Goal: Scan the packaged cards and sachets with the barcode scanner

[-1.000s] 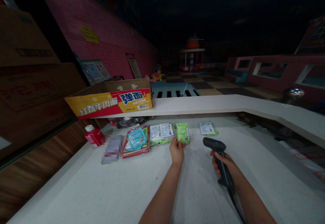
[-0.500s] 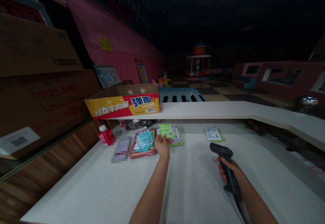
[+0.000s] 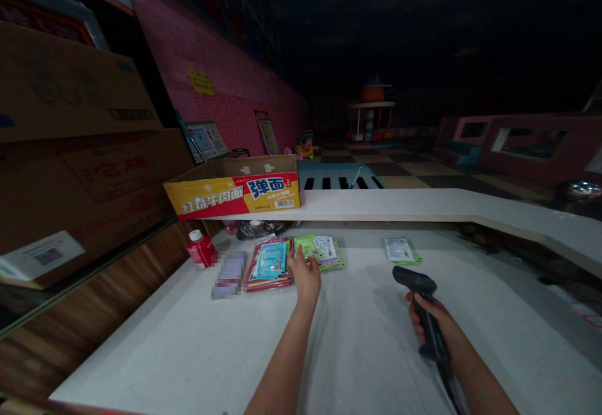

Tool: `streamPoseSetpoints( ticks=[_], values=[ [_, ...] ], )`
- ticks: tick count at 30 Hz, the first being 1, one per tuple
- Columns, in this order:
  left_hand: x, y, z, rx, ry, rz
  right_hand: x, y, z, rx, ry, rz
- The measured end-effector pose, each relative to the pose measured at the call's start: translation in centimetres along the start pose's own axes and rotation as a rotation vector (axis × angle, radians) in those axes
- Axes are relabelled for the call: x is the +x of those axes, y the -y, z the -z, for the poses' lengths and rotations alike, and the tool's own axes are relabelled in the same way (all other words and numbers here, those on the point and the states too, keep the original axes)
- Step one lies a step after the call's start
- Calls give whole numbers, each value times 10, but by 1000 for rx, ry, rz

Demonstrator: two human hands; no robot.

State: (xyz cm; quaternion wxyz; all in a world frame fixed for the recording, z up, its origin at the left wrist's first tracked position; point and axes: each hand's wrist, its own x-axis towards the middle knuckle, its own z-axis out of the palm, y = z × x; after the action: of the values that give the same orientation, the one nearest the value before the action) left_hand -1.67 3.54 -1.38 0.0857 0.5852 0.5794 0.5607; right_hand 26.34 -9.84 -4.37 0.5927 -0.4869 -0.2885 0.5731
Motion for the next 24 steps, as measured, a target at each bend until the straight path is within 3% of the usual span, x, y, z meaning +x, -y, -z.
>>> streamPoseSetpoints(
  ticks=[5,8,17,24],
  values=[
    [-8,-16,2,428,302,-240,-1,2,-1,6,-2,-27],
    [-8,-16,-1,590,417,-278,0,1,1,21,-7,-41],
    [-2,-1,2,676,422,-252,3,-3,6,14,24,-31],
    [-7,-14,-12,566,403,-340,0,6,0,12,10,-20]
  ],
)
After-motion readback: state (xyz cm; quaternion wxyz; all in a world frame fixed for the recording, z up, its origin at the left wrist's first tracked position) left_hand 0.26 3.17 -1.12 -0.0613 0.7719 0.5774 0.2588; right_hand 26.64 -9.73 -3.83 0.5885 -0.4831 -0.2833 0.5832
